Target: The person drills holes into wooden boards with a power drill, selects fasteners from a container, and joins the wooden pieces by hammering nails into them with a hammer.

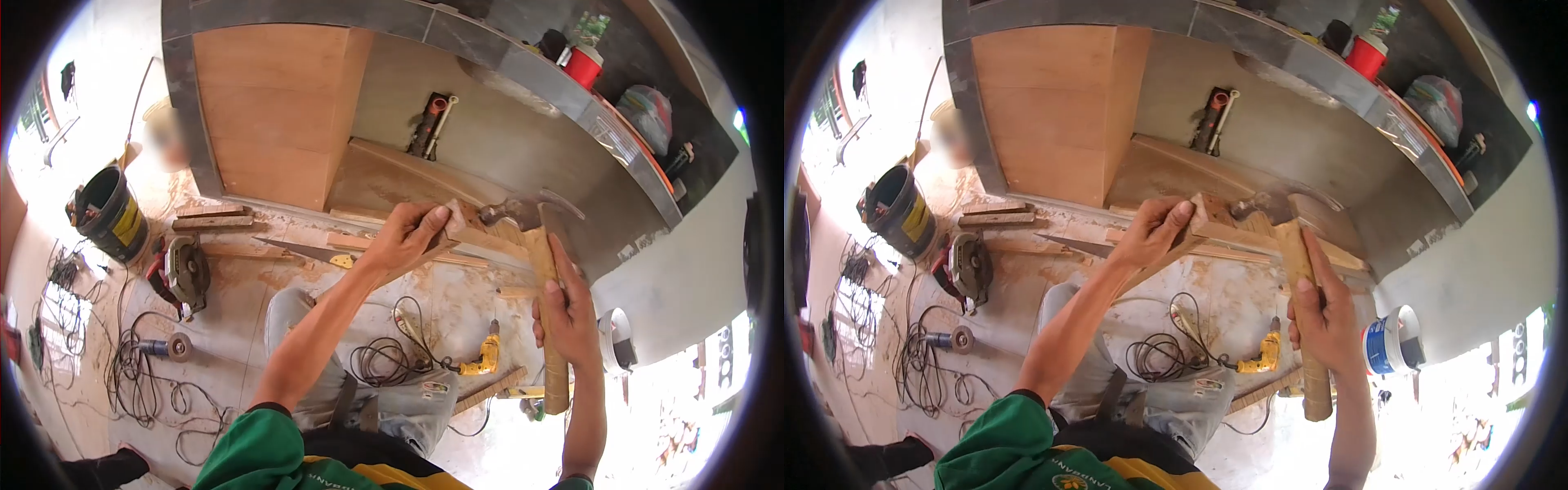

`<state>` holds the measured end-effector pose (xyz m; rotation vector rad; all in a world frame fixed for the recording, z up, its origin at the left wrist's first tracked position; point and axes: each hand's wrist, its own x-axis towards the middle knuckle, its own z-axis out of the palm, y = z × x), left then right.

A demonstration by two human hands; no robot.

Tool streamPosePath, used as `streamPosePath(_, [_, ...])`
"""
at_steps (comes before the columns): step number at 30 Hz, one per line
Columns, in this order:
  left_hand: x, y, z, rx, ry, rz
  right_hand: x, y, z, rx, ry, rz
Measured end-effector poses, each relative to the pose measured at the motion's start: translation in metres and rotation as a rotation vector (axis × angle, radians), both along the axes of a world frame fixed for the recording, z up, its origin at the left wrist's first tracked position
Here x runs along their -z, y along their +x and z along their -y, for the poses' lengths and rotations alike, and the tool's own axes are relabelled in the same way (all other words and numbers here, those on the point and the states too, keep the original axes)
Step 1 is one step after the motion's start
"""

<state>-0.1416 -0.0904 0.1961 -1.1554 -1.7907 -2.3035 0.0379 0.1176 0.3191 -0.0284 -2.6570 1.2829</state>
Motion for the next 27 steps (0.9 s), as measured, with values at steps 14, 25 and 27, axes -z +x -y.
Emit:
streamPosePath(14, [-0.010, 0.012, 0.002, -0.426, -0.280, -0.305, 0.004, -0.007, -0.006, -0.042, -0.021, 0.032])
streamPosePath(25, [-0.007, 0.006, -0.013, -0.397, -0.156, -0.211, 0.001, -0.005, -0.010, -0.069, -0.095, 0.063])
streamPosePath(27, [-0.008, 0.008, -0.013, -0.379, -0.190, -0.194, -0.002, -0.003, -0.010, -0.054, -0.111, 0.067])
